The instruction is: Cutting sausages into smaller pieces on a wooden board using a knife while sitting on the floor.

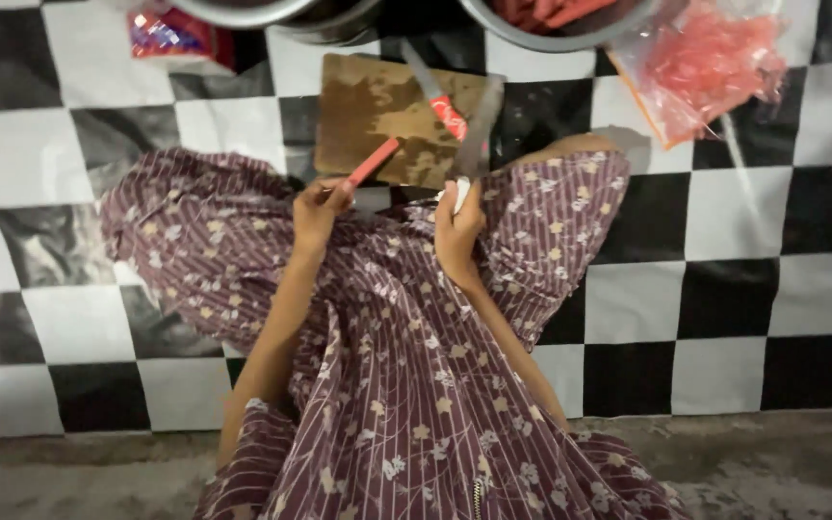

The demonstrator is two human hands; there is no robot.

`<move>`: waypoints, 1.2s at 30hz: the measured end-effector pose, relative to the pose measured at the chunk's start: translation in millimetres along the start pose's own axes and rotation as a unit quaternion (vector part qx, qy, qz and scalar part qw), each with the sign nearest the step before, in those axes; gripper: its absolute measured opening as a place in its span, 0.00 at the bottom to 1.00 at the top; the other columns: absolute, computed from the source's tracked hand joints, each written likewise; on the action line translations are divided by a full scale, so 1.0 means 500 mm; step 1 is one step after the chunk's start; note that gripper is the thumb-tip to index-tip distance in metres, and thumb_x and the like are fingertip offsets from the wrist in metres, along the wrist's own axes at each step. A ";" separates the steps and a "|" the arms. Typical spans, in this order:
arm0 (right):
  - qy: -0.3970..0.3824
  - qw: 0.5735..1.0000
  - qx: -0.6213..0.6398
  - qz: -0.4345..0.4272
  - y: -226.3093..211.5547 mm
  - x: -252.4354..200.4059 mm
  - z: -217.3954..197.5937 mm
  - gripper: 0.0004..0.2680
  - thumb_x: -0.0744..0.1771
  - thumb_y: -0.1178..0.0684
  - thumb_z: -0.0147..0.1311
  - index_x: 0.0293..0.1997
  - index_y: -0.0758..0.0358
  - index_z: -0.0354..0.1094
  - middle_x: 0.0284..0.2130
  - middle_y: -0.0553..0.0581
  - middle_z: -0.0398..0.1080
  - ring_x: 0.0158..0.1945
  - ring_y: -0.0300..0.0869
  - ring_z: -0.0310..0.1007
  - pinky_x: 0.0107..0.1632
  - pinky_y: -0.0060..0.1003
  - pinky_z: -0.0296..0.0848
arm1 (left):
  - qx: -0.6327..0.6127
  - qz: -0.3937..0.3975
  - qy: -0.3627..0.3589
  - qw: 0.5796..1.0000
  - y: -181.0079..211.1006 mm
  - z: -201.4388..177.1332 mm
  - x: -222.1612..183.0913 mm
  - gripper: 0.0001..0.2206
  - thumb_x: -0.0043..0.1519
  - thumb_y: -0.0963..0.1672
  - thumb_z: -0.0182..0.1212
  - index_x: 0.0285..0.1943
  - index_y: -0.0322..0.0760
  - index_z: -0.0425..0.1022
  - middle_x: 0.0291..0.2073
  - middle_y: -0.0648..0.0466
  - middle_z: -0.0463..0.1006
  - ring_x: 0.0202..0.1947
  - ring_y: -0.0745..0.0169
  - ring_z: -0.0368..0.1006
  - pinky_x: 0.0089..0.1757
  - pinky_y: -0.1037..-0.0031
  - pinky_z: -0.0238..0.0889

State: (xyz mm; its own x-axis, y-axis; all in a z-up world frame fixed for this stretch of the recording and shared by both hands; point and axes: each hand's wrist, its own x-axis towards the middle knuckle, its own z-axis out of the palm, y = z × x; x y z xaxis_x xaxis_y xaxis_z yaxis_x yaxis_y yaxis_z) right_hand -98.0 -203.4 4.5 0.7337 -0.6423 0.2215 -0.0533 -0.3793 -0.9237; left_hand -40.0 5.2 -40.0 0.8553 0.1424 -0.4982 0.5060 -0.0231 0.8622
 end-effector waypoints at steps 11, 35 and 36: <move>-0.344 0.877 -0.299 -0.153 -0.039 -0.010 0.044 0.10 0.73 0.49 0.44 0.55 0.66 0.62 0.27 0.67 0.74 0.28 0.56 0.79 0.27 0.50 0.78 | -0.163 -0.043 0.012 0.986 -0.021 0.019 0.023 0.24 0.63 0.57 0.61 0.43 0.30 0.77 0.33 0.42 0.82 0.34 0.57 0.83 0.40 0.71 0.80; -0.336 0.821 -0.400 -0.232 0.029 -0.019 0.072 0.12 0.72 0.47 0.48 0.55 0.65 0.62 0.26 0.65 0.73 0.26 0.58 0.79 0.27 0.51 0.80 | -0.206 -0.089 -0.006 0.975 -0.108 0.042 0.084 0.34 0.67 0.62 0.38 0.50 0.32 0.81 0.38 0.42 0.80 0.40 0.45 0.84 0.44 0.60 0.78; -0.336 0.821 -0.400 -0.232 0.024 -0.018 0.071 0.12 0.72 0.47 0.48 0.55 0.65 0.62 0.26 0.65 0.73 0.26 0.58 0.79 0.27 0.51 0.80 | -0.206 -0.090 -0.006 0.975 -0.108 0.042 0.086 0.34 0.67 0.62 0.38 0.50 0.32 0.81 0.38 0.42 0.80 0.40 0.45 0.84 0.44 0.60 0.78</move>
State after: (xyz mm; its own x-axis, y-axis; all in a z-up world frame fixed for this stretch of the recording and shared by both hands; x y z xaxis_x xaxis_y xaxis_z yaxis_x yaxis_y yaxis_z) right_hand -81.2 -178.5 -19.5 0.9943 0.1045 0.0207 0.1064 -0.9677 -0.2285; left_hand -28.4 -8.2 -110.1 0.7598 0.0961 -0.6430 0.5621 0.3999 0.7239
